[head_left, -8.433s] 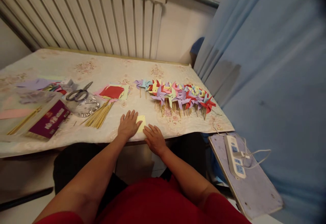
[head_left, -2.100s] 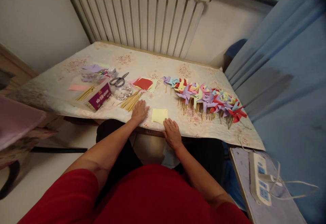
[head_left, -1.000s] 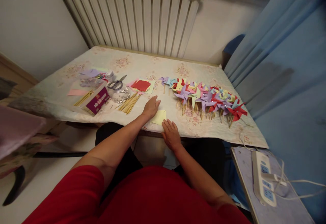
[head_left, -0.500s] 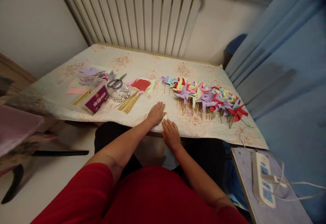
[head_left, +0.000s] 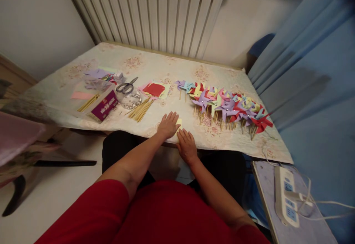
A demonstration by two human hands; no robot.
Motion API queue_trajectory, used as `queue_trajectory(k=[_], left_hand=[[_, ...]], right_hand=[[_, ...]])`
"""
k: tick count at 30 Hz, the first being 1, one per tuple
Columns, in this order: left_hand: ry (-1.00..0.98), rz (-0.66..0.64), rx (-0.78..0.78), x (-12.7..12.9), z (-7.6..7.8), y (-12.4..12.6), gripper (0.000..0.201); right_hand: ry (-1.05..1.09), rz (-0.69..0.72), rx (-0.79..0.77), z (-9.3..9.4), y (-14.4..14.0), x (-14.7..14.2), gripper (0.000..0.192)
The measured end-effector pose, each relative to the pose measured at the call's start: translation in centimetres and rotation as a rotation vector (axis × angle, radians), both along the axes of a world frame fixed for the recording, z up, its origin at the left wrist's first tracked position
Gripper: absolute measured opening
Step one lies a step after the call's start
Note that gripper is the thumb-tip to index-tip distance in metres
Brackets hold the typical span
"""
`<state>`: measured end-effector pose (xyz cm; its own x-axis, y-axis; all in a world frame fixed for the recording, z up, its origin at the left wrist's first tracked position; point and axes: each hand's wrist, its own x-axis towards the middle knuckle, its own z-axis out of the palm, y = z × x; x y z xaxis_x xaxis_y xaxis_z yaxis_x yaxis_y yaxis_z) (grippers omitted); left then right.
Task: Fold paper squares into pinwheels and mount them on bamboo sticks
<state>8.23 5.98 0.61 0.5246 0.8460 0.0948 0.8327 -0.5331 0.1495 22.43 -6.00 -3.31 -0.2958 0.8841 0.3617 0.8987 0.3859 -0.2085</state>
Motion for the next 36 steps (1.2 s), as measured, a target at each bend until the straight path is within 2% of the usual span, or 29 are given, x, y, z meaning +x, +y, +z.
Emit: queue_trajectory(k=[28,36], left_hand=[[-0.034,0.002,-0.027,-0.1,-0.1,0.0,0.061],[-0.057,0.007,-0.024,0.0,-0.5,0.2,0.061]], right_hand=[[0.075,0.007,-0.004,0.4,-1.1,0.7,0.052],[0.231,-0.088,0.059,0.6,-1.3,0.9,0.056]])
